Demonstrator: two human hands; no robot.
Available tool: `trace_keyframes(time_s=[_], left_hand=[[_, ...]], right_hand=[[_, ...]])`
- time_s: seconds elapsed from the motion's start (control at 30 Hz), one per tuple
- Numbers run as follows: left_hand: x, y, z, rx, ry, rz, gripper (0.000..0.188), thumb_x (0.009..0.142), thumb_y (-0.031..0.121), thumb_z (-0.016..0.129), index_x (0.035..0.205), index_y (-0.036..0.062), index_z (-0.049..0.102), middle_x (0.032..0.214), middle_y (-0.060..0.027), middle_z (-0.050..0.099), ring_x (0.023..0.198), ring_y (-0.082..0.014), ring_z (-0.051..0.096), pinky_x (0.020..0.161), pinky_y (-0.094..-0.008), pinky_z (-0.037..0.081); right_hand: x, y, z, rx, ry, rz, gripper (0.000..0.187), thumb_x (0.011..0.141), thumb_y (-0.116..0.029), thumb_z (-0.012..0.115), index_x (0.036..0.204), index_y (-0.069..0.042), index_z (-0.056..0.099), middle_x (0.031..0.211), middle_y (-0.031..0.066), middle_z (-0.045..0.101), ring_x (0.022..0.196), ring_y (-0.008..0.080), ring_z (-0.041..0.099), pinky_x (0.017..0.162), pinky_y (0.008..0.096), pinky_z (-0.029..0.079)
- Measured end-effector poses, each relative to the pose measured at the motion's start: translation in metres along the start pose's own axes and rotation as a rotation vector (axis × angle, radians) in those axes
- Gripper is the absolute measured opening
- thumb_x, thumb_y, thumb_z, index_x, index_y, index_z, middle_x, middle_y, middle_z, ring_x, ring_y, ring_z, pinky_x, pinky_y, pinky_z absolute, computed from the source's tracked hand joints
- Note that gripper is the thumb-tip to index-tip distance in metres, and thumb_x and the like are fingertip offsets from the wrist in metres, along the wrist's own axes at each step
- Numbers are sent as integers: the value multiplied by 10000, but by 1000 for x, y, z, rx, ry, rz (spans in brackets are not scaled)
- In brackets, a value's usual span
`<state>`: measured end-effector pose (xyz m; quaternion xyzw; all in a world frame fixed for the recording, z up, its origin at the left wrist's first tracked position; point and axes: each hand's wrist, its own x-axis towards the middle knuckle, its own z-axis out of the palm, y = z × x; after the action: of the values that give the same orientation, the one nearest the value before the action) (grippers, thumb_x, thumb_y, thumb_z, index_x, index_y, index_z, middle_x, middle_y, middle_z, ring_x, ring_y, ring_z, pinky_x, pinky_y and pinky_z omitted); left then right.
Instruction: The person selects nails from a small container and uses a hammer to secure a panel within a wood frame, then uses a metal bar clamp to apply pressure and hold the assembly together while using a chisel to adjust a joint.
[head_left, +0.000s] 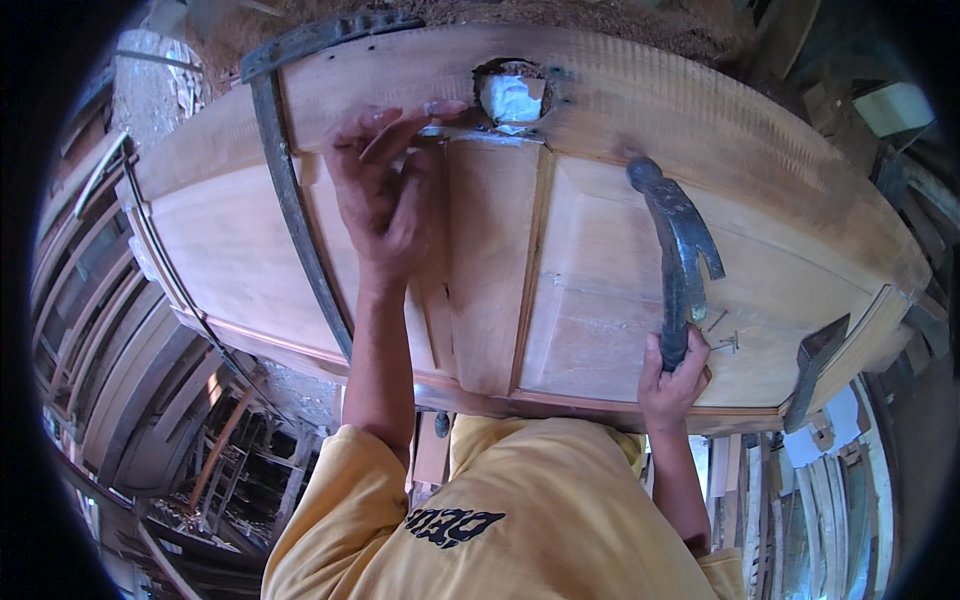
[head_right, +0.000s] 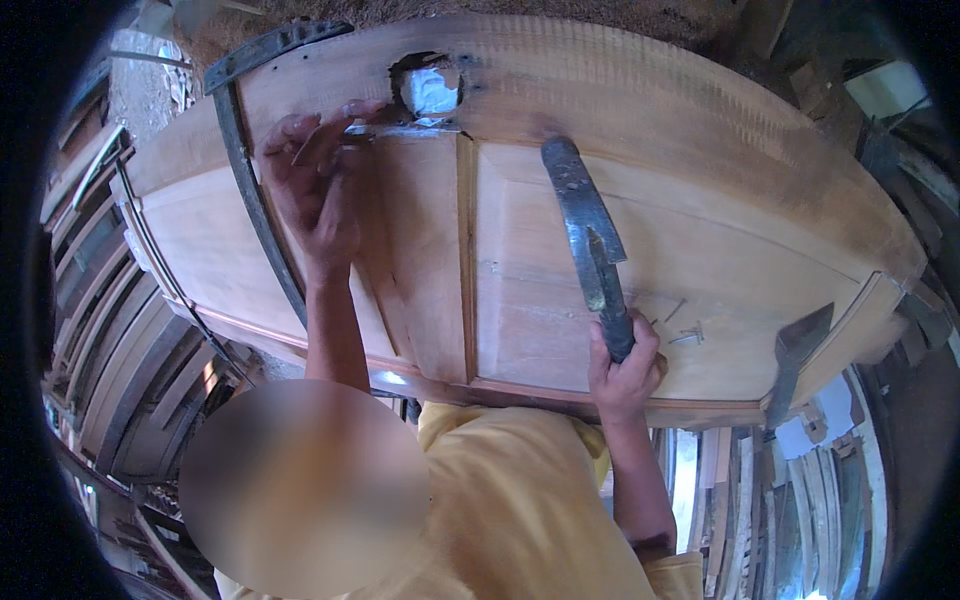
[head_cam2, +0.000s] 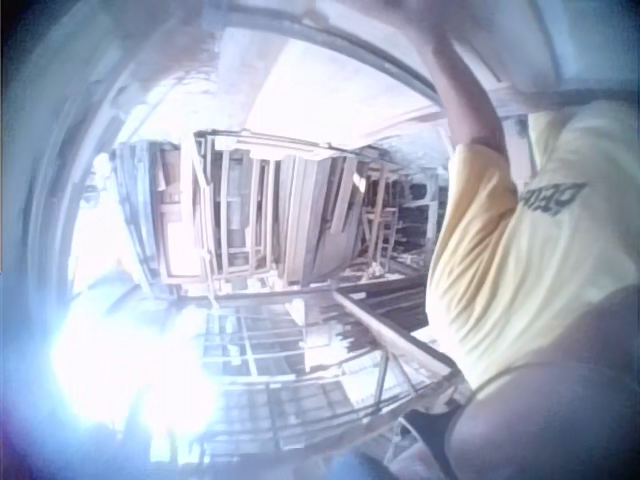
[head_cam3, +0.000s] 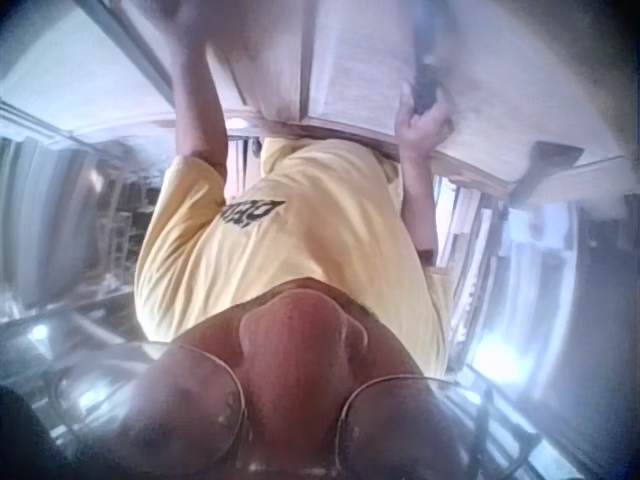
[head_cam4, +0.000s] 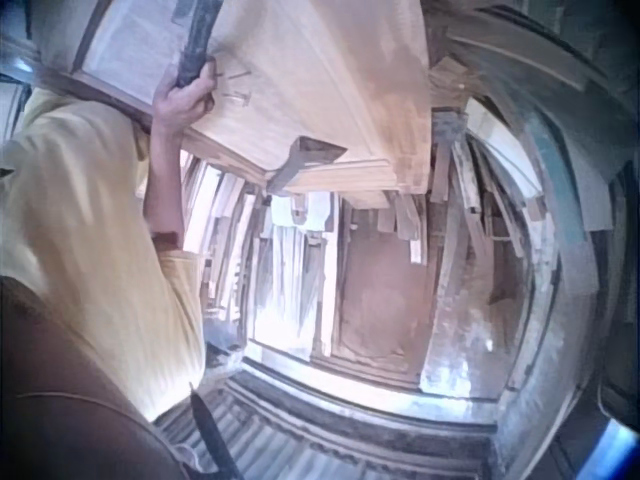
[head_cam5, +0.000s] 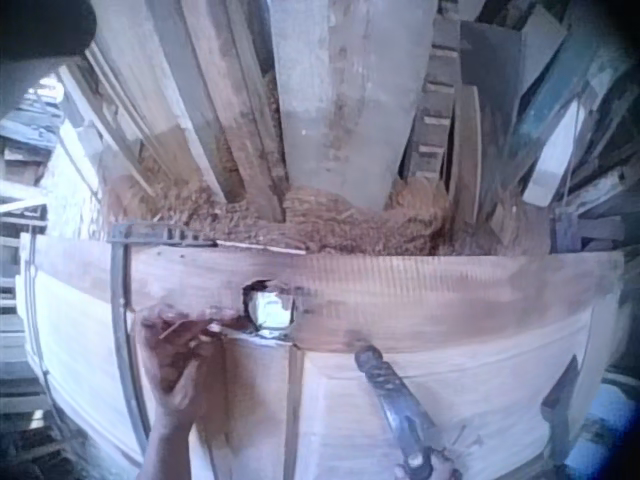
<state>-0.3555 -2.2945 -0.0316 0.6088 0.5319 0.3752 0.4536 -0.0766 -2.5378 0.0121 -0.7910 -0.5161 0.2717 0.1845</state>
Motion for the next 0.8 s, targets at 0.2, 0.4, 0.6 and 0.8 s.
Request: trace_keyframes(time_s=[0.2,0.4,0.6,0.8], left_hand=[[3,4,2,-5,-22,-4,577,881,-199,438,1371,79,310,1295,-211,619,1126,-268,664,1028,-335,472],[4,5,7,-120,25,38,592,897,-199,470,1383,97,307,1301,-208,622,1230,-307,634,1018,-358,489],[4,-2,-6,32,41,73,580,885,-138,545,1375,67,311,1328,-182,596,1216,-272,608,1074,-378,419],[14,-6,6,75,250,196,444,888,-15,610,1313,81,522,1280,-136,625,1207,-254,531,1035,-371,415]], right_hand=[[6,-5,-3,-1,13,-32,470,913,-265,794,1204,17,556,922,154,712,698,325,724,613,423,555],[10,-7,-4,-1,17,-56,464,919,-251,790,1220,20,564,963,163,721,700,318,729,609,417,556],[5,-5,-2,97,5,-46,496,939,-204,762,1292,64,537,1120,234,719,833,364,741,722,441,582],[49,-44,-9,53,-130,-302,590,965,-60,684,1489,68,444,1322,302,636,961,363,723,841,420,568]])
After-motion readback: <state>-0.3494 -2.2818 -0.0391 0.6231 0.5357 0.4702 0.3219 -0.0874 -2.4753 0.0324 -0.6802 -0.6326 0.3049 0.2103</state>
